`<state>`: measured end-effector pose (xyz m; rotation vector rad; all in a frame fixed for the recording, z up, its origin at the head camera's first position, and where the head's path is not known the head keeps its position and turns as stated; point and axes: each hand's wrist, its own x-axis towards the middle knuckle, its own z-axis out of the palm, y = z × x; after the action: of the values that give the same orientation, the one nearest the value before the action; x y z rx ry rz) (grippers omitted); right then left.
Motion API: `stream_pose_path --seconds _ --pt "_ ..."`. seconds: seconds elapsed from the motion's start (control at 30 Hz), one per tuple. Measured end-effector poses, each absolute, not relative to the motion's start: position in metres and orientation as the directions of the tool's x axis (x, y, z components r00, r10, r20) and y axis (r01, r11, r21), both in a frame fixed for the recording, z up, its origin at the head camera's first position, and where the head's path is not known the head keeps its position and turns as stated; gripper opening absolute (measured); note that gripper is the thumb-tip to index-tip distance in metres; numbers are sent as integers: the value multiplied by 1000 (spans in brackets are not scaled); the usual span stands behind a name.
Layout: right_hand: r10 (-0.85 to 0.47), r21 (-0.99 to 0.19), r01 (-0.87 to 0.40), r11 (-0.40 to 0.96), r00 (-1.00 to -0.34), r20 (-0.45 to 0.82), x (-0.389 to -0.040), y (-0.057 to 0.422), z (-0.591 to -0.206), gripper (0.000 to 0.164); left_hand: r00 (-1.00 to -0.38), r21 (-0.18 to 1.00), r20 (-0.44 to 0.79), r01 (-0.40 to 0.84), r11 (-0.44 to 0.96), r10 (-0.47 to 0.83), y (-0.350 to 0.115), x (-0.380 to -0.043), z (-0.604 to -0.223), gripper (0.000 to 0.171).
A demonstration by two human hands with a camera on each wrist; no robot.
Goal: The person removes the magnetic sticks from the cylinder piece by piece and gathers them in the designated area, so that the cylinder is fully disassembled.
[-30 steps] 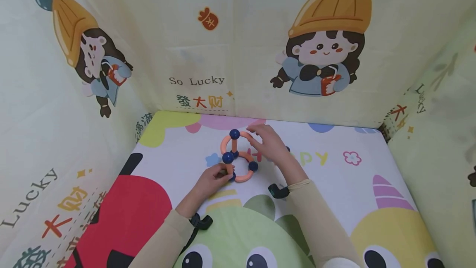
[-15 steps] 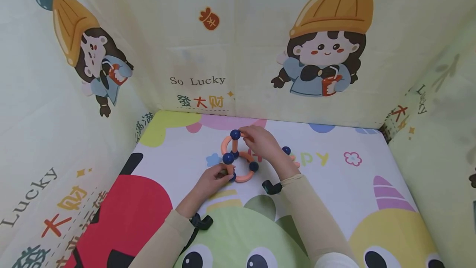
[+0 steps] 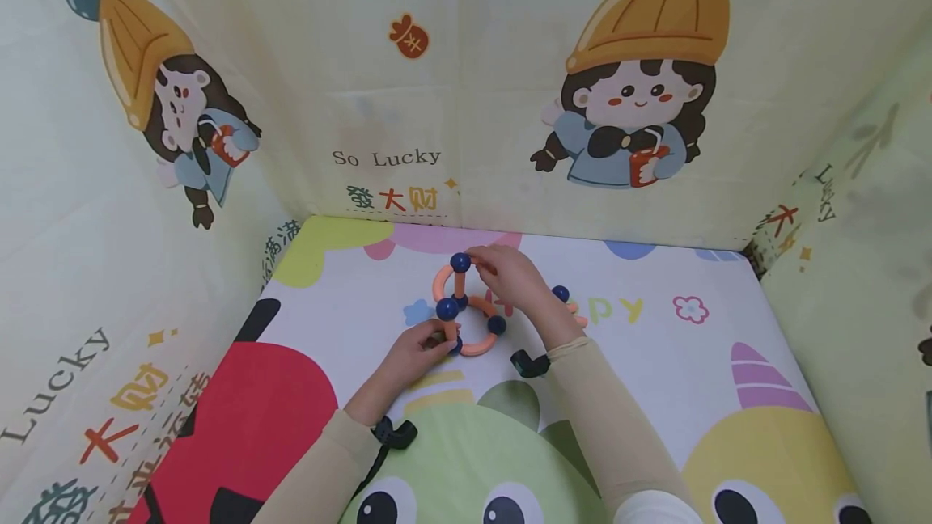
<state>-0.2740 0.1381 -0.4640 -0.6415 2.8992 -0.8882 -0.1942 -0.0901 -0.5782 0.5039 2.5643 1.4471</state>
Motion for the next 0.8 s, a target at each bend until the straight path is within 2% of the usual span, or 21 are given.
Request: stream_pose_path --seconds 0.47,0.67,0.8 --pt "-347 -588 -328 739 -934 85 -274 142 -472 32 -935 849 18 201 489 353 -89 -194 -576 33" --pt "-295 -649 -240 722 -955 24 -271 151 -476 38 -935 850 25 206 485 353 -89 -195 -579 34" --pt "-273 -679 -204 705 -962 6 -267 161 -479 37 -936 848 35 214 485 351 -89 -194 -579 35"
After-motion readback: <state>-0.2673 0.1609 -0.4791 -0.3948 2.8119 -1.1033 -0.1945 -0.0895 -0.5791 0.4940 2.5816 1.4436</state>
